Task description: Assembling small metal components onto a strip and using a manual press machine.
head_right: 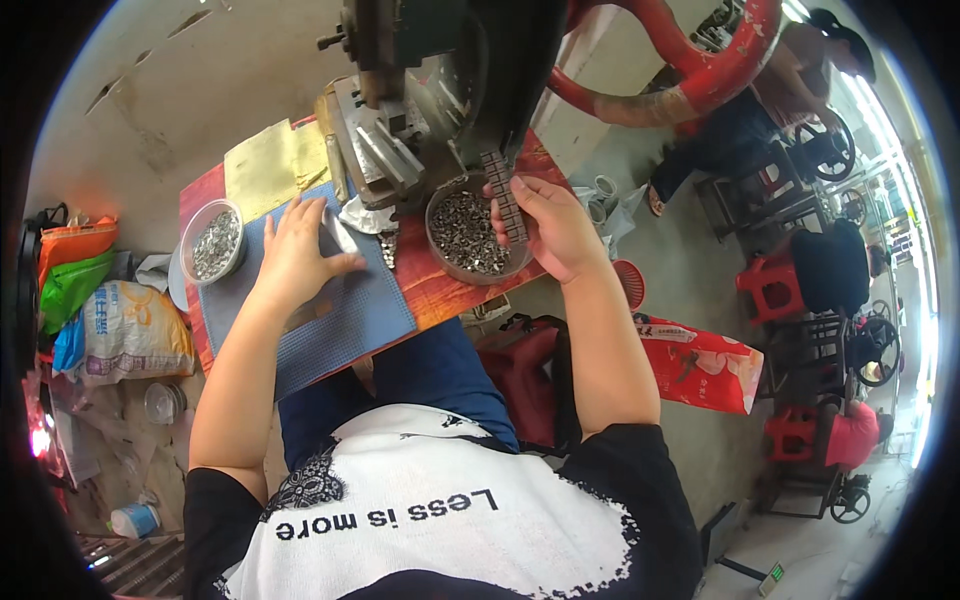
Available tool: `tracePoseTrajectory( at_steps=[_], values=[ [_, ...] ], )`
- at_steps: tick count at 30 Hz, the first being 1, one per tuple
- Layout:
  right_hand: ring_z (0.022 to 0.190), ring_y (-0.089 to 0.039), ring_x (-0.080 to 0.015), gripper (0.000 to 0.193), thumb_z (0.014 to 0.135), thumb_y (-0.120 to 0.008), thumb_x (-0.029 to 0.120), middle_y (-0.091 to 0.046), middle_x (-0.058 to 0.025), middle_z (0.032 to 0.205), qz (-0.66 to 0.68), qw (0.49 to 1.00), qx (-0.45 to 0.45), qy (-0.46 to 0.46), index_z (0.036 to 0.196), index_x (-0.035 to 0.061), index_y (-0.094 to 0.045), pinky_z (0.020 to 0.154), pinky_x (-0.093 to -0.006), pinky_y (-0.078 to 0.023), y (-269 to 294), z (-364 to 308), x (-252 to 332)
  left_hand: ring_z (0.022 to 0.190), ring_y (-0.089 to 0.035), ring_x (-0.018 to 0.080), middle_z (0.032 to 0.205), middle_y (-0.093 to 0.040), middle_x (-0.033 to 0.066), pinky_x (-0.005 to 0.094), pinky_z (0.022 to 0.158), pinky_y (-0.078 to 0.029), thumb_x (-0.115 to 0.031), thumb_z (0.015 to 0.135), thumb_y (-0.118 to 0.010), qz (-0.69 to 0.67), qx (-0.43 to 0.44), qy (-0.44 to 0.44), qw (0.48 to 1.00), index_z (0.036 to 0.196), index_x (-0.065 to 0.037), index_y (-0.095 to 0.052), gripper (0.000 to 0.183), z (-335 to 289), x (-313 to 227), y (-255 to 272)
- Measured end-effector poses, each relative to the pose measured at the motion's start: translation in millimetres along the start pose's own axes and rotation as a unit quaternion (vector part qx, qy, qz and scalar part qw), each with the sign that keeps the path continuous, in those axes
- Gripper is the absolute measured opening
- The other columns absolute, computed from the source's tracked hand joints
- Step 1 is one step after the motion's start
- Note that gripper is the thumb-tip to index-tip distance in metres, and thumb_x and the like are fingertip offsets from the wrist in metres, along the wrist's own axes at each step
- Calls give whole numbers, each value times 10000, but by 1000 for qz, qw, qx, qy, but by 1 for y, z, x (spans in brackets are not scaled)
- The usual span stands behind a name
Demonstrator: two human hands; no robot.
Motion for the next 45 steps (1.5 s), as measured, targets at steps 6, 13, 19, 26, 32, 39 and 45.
tracePoseTrajectory(
  at_steps=[6,13,19,26,32,39,45],
  values=[
    [716,-532,-57,250,928,-673,78,-616,2,858,-201,977,67,-20,1157,-7,-615,601,-198,-418,-74,-8,-13,1040,-643,324,1120,-668,197,398,910,-498,-174,915,-675,-136,-237,-35,961,1135,26,-665,297,-25,32,48],
    [933,-579,-333,267,786,-766,136,-628,-136,942,-472,784,219,338,1008,34,-658,864,-419,-487,-206,-3,-85,831,-686,266,944,-713,172,358,768,-533,-108,925,-648,-293,-193,47,935,1015,12,-708,161,-68,72,46],
    [969,-627,-306,197,847,-752,146,-652,-136,984,-494,794,136,327,992,22,-705,852,-384,-501,-206,21,-91,789,-675,251,926,-697,150,352,739,-530,-85,890,-676,-271,-155,65,948,988,-12,-720,130,-95,95,32],
    [884,-637,-315,119,835,-729,104,-658,-126,893,-549,777,111,287,921,23,-717,803,-408,-515,-187,51,-84,819,-649,309,892,-633,128,393,759,-526,-80,853,-696,-259,-119,-1,958,940,-51,-726,97,-63,73,20],
    [892,-611,-325,124,822,-734,103,-619,-143,893,-579,746,120,308,886,12,-678,831,-409,-503,-186,43,-77,929,-634,323,964,-624,117,404,821,-516,-90,811,-726,-186,-78,-24,979,912,-55,-725,107,-35,54,9],
    [861,-647,-289,135,835,-693,48,-637,-125,961,-494,797,257,235,948,-9,-647,773,-344,-518,-196,5,-77,913,-634,324,969,-624,117,408,807,-514,-108,821,-728,-157,-68,-53,984,920,-52,-722,114,-34,49,4],
    [850,-665,-294,118,818,-694,39,-647,-138,927,-538,780,228,224,914,-15,-651,766,-353,-529,-201,-1,-85,821,-608,242,886,-616,113,347,763,-507,-149,796,-789,-242,-68,-39,967,944,7,-703,232,-68,70,26]
  ],
)
Point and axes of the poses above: each hand's wrist, its own z-axis towards the middle knuckle, its own y-axis out of the back of the hand, x = y × z, the point moved 6 cm from there along z, towards the middle knuckle
